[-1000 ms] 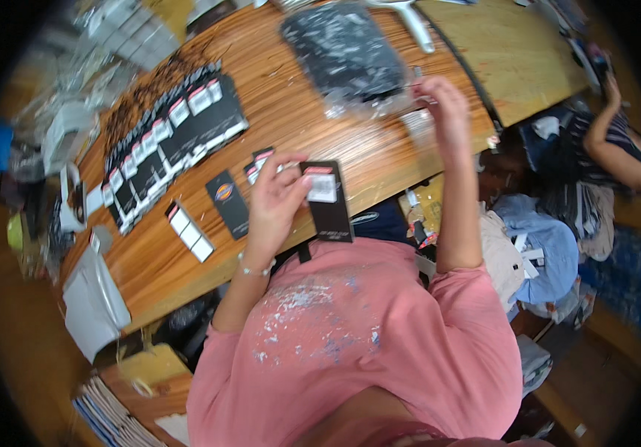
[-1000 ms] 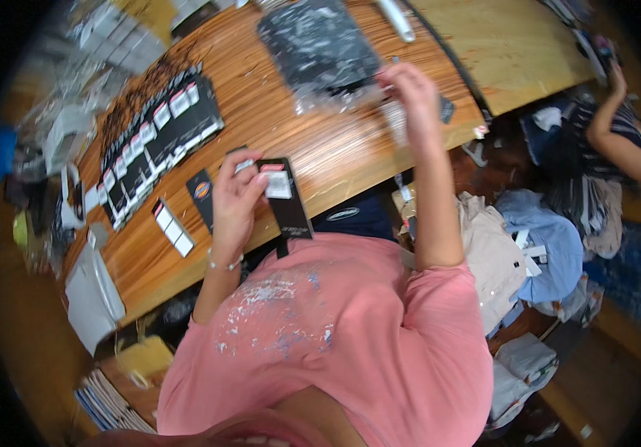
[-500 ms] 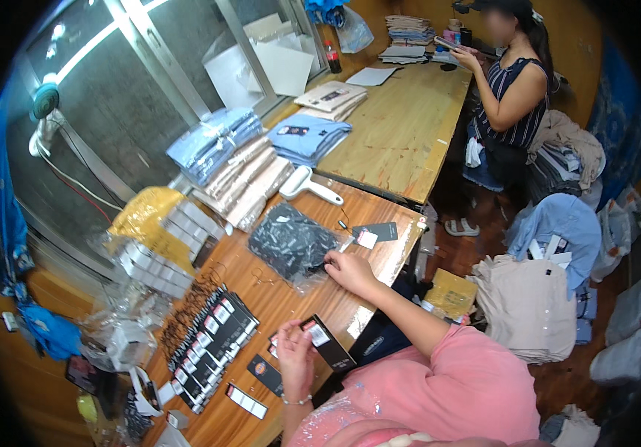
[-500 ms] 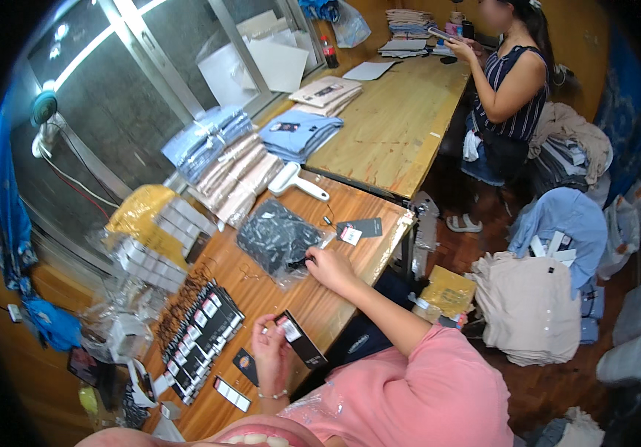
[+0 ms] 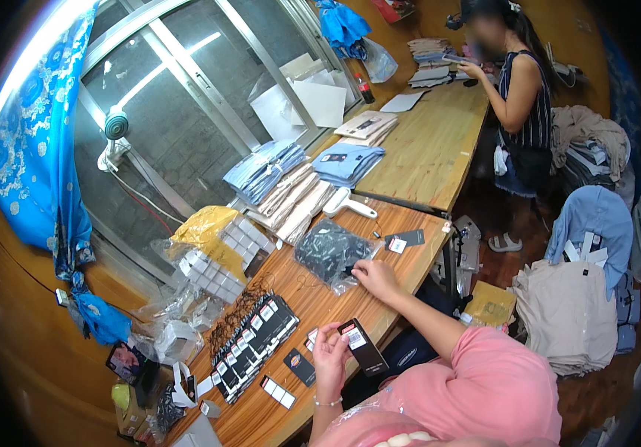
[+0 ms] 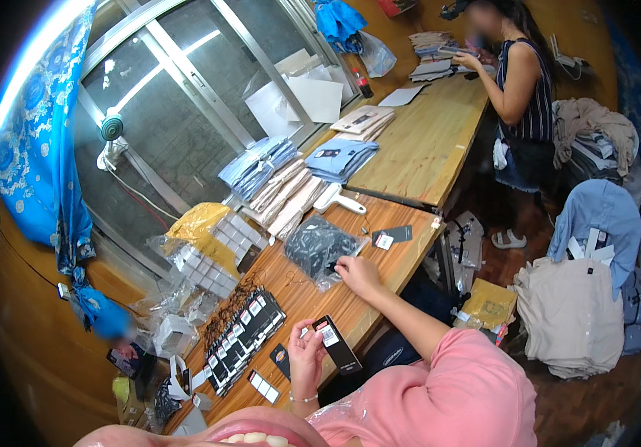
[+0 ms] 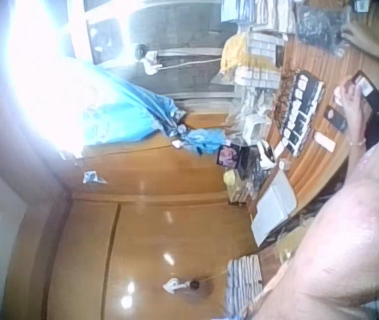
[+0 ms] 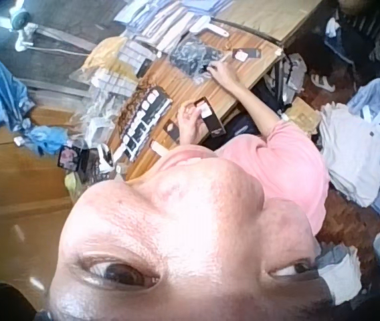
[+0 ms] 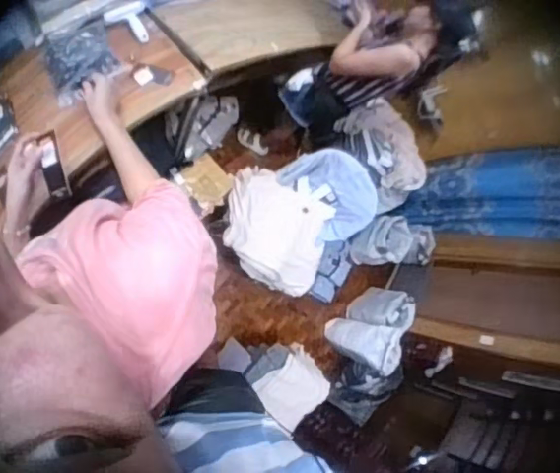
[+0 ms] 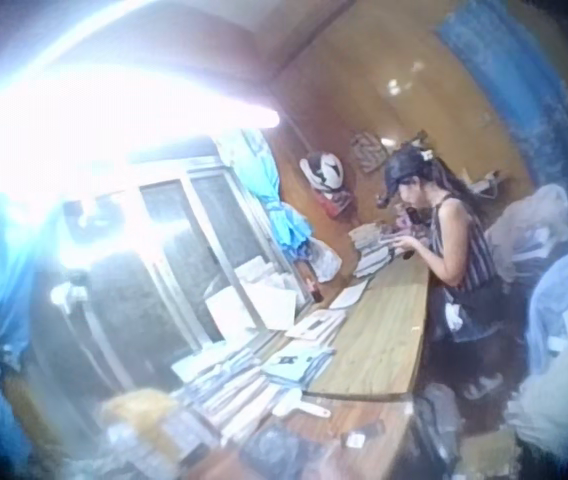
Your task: The person attaches plastic security loops and cardboard tags to clothing items by hand, organizing the tagged items on a wooden table.
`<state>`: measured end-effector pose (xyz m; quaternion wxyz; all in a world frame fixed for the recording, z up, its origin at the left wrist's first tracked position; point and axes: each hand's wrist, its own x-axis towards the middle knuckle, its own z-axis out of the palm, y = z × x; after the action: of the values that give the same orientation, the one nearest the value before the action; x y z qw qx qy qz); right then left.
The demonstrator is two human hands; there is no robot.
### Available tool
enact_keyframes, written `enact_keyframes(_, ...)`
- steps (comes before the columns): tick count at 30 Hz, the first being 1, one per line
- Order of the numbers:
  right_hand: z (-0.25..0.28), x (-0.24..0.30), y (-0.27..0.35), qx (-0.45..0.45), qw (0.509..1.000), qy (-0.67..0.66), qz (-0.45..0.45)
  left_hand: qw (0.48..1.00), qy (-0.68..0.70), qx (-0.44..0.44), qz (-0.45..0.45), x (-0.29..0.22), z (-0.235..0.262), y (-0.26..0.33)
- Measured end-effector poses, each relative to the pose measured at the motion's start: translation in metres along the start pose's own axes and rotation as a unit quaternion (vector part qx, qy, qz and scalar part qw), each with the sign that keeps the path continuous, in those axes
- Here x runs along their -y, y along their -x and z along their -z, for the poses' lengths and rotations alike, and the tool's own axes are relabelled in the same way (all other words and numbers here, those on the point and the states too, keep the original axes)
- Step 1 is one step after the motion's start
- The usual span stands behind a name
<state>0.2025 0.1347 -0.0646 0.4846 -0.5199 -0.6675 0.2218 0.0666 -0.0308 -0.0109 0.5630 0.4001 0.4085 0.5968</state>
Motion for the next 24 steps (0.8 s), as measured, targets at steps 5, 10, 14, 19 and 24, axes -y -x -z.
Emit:
enact_keyframes(5, 0.009, 0.004, 0.000, -0.072, 0.995, 0.007, 0.071, 1.000, -0.014, 0.020, -0.013, -0.008, -0.006, 0.016)
enact_keyframes(10, 0.011, -0.016, -0.036, -0.041, 0.989, -0.131, 0.063, 0.992, -0.085, 0.014, -0.095, -0.016, 0.012, 0.025)
enact_keyframes(14, 0.053, -0.025, -0.080, 0.091, 0.958, -0.274, -0.005, 0.996, -0.029, -0.029, -0.082, -0.009, 0.033, 0.023)
enact_keyframes(19, 0.071, 0.027, -0.100, 0.098, 0.964, -0.246, -0.021, 0.996, -0.017, -0.045, -0.080, -0.015, 0.051, 0.026)
enact_keyframes(24, 0.081, 0.049, -0.128, 0.094, 0.958, -0.269, 0.015, 0.994, -0.007, -0.085, -0.061, -0.022, 0.056, 0.018)
